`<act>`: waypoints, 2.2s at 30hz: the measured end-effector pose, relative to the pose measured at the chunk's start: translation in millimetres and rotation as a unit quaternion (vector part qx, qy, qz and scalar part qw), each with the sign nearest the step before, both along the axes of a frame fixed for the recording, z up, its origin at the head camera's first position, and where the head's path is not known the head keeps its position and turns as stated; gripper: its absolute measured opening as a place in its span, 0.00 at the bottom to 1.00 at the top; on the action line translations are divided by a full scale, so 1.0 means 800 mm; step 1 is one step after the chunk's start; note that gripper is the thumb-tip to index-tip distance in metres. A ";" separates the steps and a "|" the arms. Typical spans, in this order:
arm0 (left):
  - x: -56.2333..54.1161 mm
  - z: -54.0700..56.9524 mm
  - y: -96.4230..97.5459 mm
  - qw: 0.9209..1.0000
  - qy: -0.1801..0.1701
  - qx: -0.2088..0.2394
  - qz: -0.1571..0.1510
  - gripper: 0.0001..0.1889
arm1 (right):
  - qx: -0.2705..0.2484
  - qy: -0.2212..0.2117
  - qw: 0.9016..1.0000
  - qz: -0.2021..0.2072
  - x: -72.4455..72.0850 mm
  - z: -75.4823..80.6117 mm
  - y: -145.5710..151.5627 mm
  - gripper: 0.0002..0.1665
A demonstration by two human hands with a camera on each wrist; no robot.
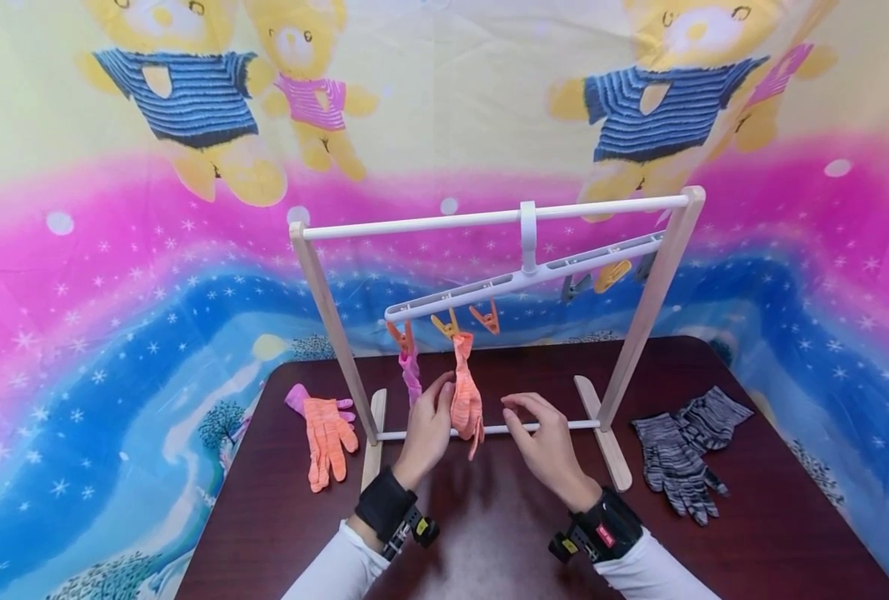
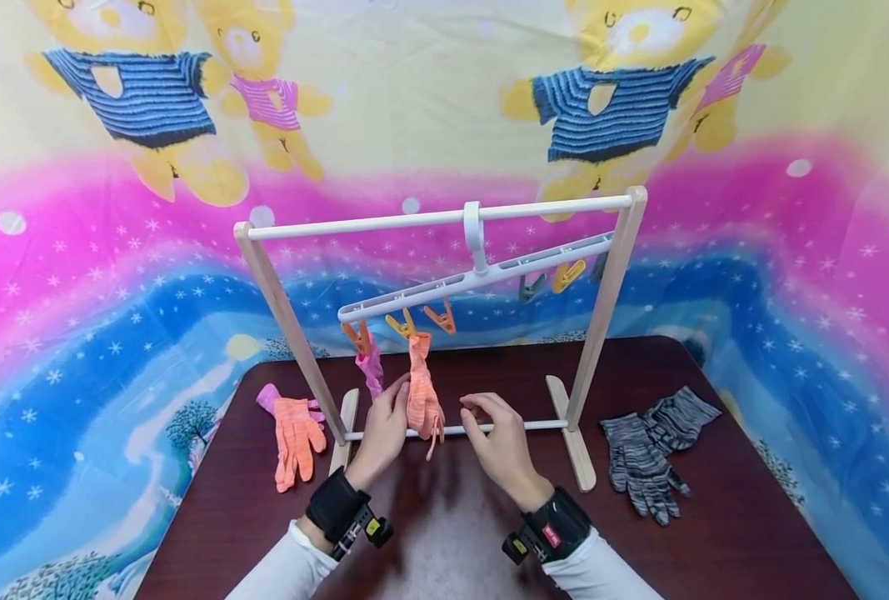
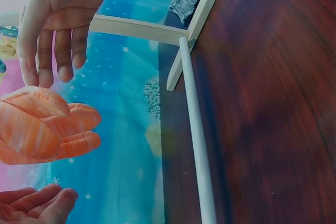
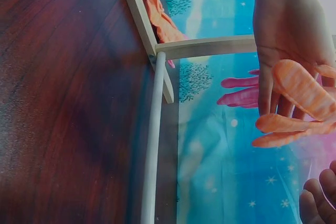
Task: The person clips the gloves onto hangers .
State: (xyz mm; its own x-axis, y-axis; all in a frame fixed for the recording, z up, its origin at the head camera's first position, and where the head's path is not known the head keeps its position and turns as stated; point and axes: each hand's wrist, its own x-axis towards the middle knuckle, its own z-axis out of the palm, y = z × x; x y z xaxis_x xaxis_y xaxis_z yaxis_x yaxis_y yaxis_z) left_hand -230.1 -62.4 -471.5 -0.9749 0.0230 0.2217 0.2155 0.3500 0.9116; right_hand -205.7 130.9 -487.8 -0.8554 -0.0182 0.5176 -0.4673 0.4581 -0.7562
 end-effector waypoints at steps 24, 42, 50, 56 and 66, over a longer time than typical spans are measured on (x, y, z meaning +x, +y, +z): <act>0.017 -0.034 -0.006 0.998 -0.045 -0.044 -0.010 0.22 | 0.015 -0.013 1.000 0.009 0.001 -0.028 0.007 0.11; 0.038 -0.059 -0.010 0.997 -0.039 -0.071 -0.017 0.26 | 0.074 -0.006 0.997 0.014 0.011 -0.047 0.014 0.11; 0.044 -0.065 -0.016 0.995 -0.041 -0.081 -0.045 0.26 | 0.119 -0.008 0.993 -0.008 0.019 -0.053 0.014 0.12; 0.049 -0.069 -0.020 0.992 -0.040 -0.110 -0.043 0.24 | 0.134 -0.036 0.990 -0.006 0.023 -0.056 0.014 0.14; 0.055 -0.080 -0.040 0.986 -0.053 -0.152 -0.039 0.28 | 0.173 -0.117 0.978 0.007 0.026 -0.053 0.015 0.17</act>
